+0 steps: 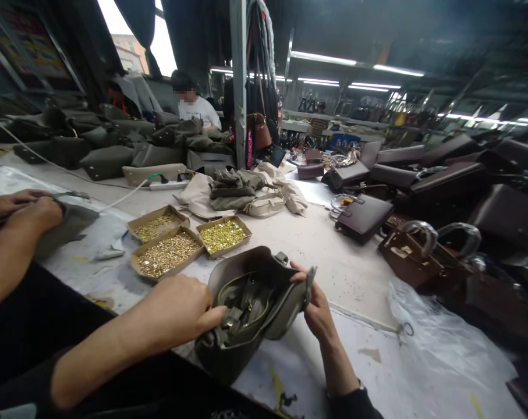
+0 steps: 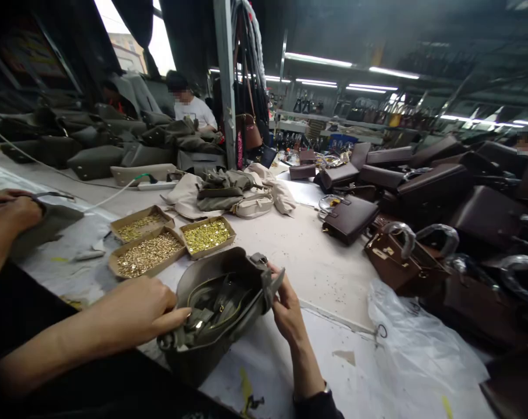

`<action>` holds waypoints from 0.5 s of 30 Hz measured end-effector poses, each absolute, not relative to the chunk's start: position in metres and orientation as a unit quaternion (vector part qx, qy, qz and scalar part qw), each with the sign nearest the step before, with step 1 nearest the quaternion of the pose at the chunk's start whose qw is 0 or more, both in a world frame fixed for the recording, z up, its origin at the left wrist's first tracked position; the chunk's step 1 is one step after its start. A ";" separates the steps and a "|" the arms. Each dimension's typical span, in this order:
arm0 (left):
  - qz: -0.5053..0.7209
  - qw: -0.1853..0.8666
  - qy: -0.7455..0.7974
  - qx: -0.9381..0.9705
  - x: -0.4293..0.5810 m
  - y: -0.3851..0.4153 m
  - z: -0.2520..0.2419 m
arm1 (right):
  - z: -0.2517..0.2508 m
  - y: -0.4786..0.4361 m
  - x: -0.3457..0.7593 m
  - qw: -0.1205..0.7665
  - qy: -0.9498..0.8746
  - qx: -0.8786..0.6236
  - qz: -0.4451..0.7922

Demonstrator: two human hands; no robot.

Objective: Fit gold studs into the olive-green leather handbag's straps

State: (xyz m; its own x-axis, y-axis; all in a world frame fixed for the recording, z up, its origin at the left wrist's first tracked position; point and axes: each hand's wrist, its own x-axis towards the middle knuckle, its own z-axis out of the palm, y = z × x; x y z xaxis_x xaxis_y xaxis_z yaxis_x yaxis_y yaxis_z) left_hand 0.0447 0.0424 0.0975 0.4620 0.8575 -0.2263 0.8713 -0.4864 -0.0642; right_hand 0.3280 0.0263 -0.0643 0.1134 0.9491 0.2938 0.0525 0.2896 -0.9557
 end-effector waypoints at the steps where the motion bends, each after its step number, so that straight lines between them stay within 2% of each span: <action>1: -0.094 -0.012 0.518 0.850 0.049 0.040 0.099 | -0.065 0.025 0.327 0.600 -0.525 -0.450 0.401; 3: -0.028 -0.048 0.516 0.855 0.062 0.041 0.104 | -0.065 0.022 0.328 0.610 -0.505 -0.441 0.422; 5: 0.014 0.001 0.474 0.881 0.079 0.050 0.108 | -0.065 0.022 0.330 0.612 -0.499 -0.435 0.433; 9: -0.032 0.121 0.394 0.910 0.114 0.085 0.096 | -0.063 0.024 0.335 0.608 -0.467 -0.450 0.458; 15: -0.058 0.164 0.409 0.896 0.146 0.129 0.034 | -0.059 0.028 0.339 0.588 -0.424 -0.470 0.503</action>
State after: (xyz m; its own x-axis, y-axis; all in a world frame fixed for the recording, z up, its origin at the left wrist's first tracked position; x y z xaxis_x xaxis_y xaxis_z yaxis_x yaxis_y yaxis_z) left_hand 0.1460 0.1285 0.0341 0.6585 0.7137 -0.2387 0.7520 -0.6114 0.2462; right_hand 0.3390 0.0277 -0.0591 0.1340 0.9907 0.0254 -0.1940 0.0514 -0.9797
